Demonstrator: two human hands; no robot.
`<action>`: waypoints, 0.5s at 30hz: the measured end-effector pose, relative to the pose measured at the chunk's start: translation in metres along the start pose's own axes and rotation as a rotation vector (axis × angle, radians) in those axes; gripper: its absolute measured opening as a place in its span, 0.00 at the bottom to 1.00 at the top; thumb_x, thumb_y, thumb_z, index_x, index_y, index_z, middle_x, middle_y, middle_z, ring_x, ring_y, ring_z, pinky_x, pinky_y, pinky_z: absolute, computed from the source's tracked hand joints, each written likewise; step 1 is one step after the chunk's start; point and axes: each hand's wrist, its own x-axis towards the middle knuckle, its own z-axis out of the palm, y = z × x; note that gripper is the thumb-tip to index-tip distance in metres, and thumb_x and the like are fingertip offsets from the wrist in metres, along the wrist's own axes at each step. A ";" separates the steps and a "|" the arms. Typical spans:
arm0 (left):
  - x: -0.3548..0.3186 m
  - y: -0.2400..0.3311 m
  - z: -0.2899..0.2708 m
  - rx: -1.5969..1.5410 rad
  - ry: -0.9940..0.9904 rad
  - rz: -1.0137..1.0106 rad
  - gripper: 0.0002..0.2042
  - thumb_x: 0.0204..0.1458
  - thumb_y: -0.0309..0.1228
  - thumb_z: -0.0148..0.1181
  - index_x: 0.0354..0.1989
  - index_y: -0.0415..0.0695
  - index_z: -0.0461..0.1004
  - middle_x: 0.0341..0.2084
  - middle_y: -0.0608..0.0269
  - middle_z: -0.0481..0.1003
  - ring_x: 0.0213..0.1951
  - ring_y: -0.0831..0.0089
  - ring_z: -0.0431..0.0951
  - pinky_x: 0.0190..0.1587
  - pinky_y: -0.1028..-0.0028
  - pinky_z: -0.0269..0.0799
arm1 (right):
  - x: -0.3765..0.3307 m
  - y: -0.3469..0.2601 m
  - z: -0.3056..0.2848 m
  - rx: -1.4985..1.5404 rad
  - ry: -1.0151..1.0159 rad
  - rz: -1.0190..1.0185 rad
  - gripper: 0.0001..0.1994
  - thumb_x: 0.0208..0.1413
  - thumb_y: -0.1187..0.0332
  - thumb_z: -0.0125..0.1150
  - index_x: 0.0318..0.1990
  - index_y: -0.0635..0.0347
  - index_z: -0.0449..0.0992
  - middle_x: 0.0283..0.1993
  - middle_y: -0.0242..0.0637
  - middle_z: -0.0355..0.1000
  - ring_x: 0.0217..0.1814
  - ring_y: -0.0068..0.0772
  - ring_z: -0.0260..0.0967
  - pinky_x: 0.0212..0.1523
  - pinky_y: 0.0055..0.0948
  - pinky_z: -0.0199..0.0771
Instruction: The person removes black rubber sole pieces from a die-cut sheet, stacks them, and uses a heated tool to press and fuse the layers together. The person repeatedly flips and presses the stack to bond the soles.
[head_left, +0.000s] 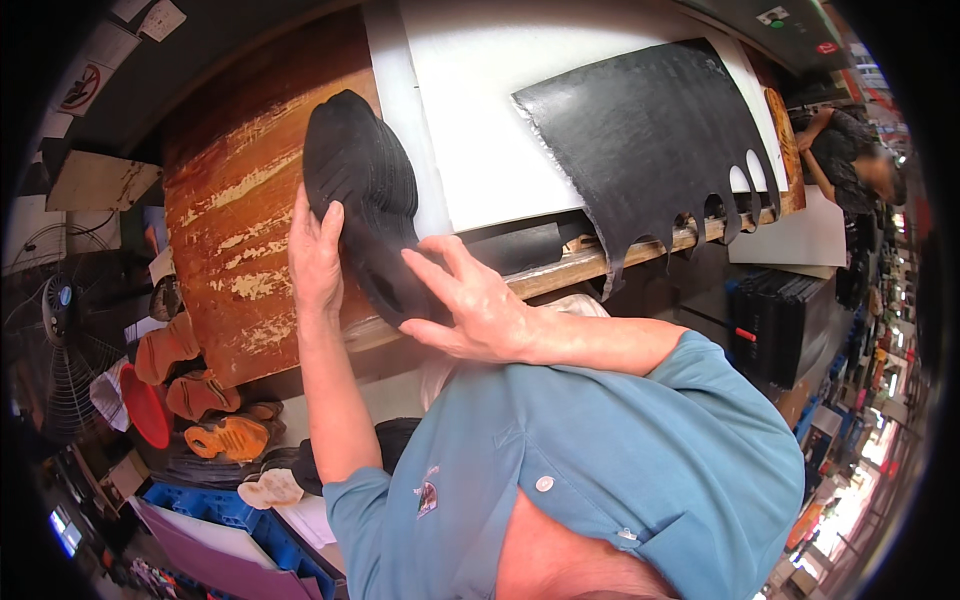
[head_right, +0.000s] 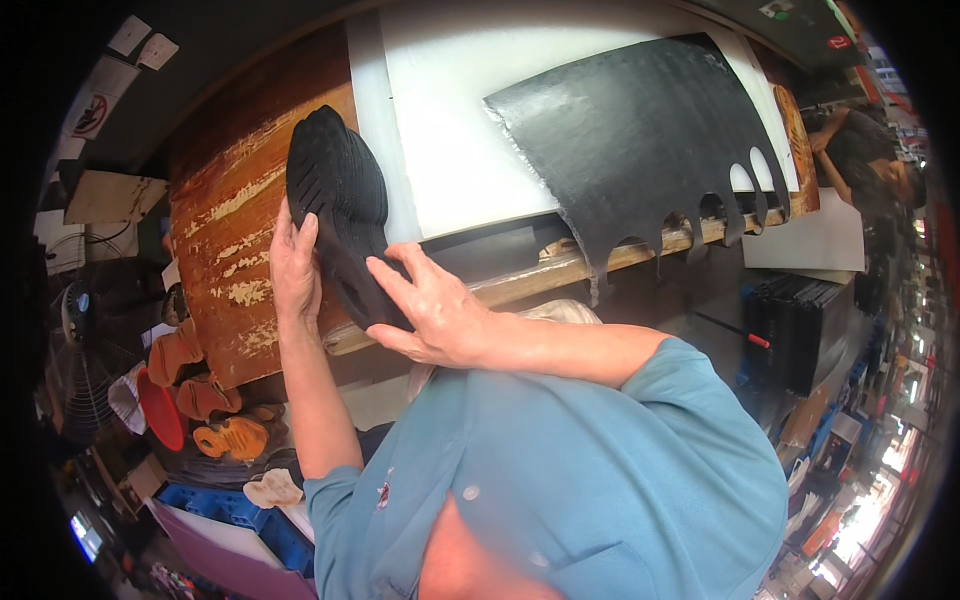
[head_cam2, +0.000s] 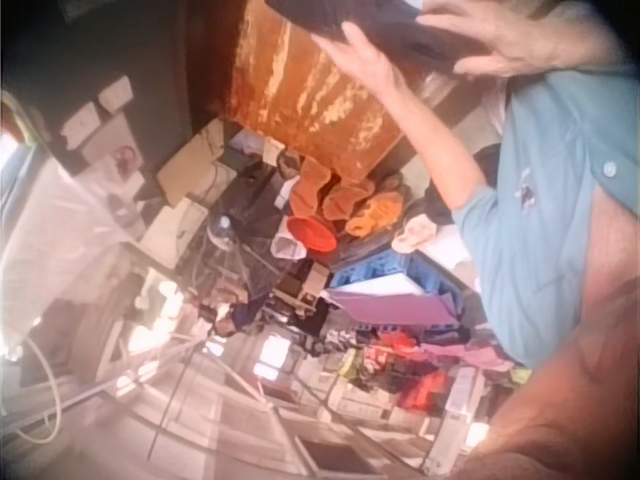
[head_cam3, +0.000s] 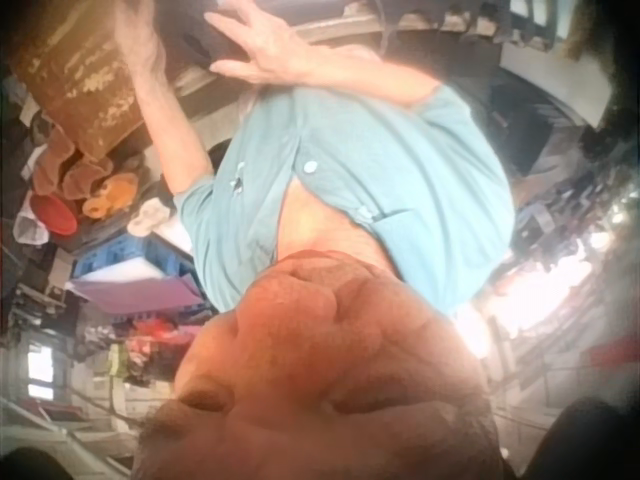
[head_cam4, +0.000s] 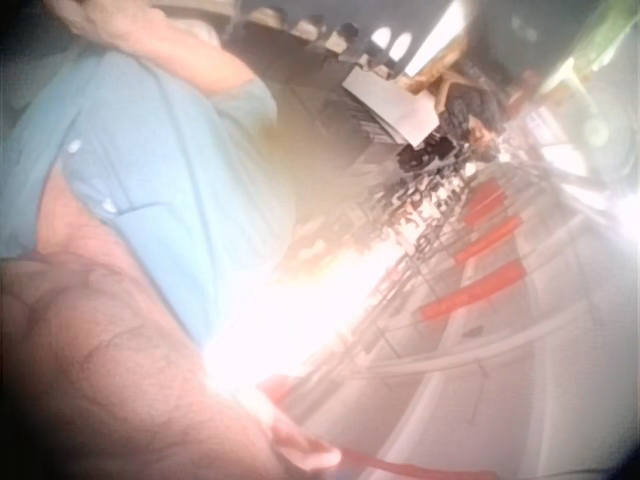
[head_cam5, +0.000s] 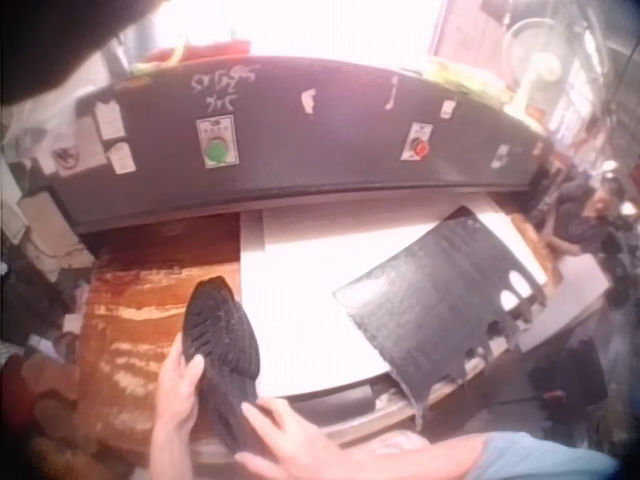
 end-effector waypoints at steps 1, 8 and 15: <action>-0.002 0.002 -0.001 0.089 0.037 0.027 0.34 0.72 0.32 0.58 0.80 0.30 0.51 0.74 0.45 0.65 0.72 0.62 0.67 0.76 0.65 0.60 | 0.000 0.000 0.001 -0.037 -0.009 -0.004 0.41 0.53 0.61 0.81 0.72 0.68 0.67 0.66 0.61 0.65 0.62 0.62 0.73 0.58 0.46 0.80; -0.009 -0.005 0.018 1.007 0.098 0.024 0.54 0.63 0.59 0.65 0.84 0.40 0.41 0.82 0.29 0.33 0.83 0.36 0.33 0.82 0.49 0.41 | -0.002 0.005 -0.007 0.042 -0.135 -0.032 0.41 0.55 0.56 0.80 0.70 0.73 0.68 0.68 0.65 0.62 0.65 0.68 0.71 0.61 0.48 0.79; -0.026 -0.008 -0.028 1.138 0.144 -0.104 0.47 0.69 0.58 0.55 0.84 0.39 0.42 0.82 0.31 0.36 0.82 0.30 0.34 0.82 0.43 0.36 | -0.016 0.015 -0.017 0.897 -0.071 0.789 0.34 0.69 0.63 0.70 0.75 0.69 0.61 0.75 0.47 0.65 0.66 0.31 0.75 0.60 0.31 0.78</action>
